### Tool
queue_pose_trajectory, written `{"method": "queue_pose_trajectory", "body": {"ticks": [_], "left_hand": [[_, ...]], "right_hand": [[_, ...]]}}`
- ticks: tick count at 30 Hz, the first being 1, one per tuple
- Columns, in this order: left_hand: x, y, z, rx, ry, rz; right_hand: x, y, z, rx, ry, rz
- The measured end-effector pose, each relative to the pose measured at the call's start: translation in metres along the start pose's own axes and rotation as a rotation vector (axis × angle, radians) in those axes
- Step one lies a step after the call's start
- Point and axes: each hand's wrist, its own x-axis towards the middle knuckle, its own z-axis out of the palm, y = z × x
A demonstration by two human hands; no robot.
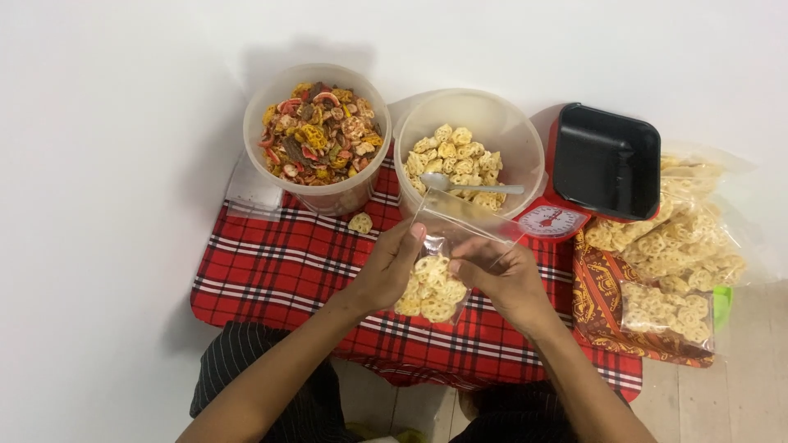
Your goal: Packing small snack items from a large container into individual plastic bags using a spoon.
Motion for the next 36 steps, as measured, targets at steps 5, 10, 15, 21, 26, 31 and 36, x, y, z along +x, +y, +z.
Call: {"method": "queue_pose_trajectory", "body": {"ticks": [5, 10, 15, 21, 26, 31, 36], "left_hand": [[-0.002, -0.001, -0.004, -0.007, -0.068, -0.039], [-0.002, -0.004, -0.003, 0.007, 0.052, -0.164], [-0.002, -0.006, 0.003, 0.051, 0.138, -0.083], [0.002, -0.006, 0.005, -0.004, 0.191, -0.066], [0.004, -0.010, 0.003, -0.035, 0.219, 0.010], [0.004, -0.009, 0.004, -0.065, 0.172, 0.089], [0.002, -0.009, 0.005, -0.086, 0.180, -0.016]], "right_hand": [[0.002, -0.004, 0.002, -0.049, -0.020, 0.010], [0.003, -0.012, 0.000, -0.047, 0.080, 0.065], [0.004, -0.006, -0.003, -0.022, 0.146, 0.088], [0.011, 0.005, 0.004, 0.170, 0.162, 0.069], [0.007, -0.003, 0.010, 0.047, 0.026, 0.082], [0.004, 0.008, 0.003, 0.024, -0.024, 0.079], [0.001, 0.014, 0.007, 0.028, -0.026, 0.015]]}}
